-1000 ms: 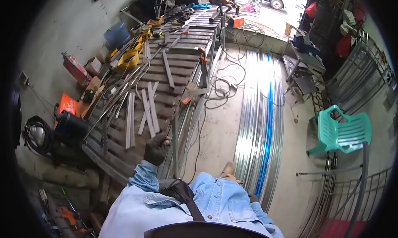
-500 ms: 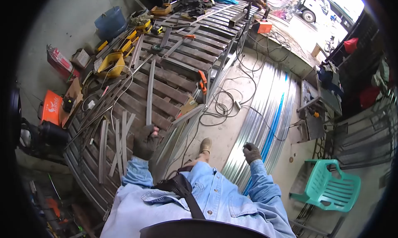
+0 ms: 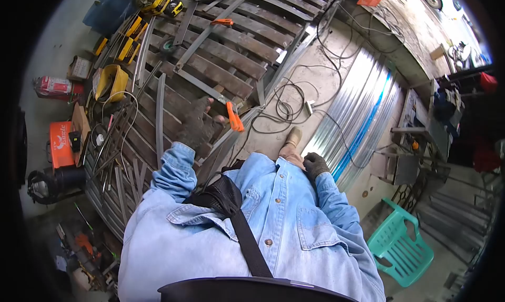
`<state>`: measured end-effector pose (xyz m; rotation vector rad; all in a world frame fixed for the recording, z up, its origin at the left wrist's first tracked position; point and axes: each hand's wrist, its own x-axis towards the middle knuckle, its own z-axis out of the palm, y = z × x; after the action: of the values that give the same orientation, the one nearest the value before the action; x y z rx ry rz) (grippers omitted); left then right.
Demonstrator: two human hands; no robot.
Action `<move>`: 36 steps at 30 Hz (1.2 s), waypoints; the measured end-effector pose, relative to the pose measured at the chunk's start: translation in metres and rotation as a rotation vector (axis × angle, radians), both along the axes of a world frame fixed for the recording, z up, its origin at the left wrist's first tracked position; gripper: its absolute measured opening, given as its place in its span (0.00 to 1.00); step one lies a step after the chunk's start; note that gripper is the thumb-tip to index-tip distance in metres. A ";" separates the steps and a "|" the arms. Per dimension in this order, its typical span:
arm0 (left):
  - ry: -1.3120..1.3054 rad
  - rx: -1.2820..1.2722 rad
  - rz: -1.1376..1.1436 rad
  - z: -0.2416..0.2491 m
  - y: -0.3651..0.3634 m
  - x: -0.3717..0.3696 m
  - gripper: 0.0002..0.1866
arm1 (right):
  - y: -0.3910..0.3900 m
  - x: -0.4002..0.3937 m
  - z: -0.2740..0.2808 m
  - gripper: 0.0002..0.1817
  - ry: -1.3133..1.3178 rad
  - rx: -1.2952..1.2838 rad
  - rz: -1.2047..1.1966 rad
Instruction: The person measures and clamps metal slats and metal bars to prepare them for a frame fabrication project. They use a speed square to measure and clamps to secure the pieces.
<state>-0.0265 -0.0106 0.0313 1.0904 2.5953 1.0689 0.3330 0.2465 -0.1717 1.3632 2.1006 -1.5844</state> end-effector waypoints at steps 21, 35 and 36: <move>0.047 -0.070 0.814 0.000 -0.011 -0.047 0.12 | 0.237 -0.195 0.060 0.16 0.271 -0.123 0.250; 0.130 -0.761 0.998 -0.043 -0.059 -0.015 0.41 | 0.161 -0.317 0.127 0.14 0.383 0.357 0.667; 0.147 -0.595 1.004 -0.052 -0.062 -0.016 0.42 | 0.156 -0.314 0.127 0.14 0.385 0.389 0.693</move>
<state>-0.0425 -0.0724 -0.0204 -0.3308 3.2627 0.1950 0.0192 0.4020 -0.0444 0.2905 2.7831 -1.2372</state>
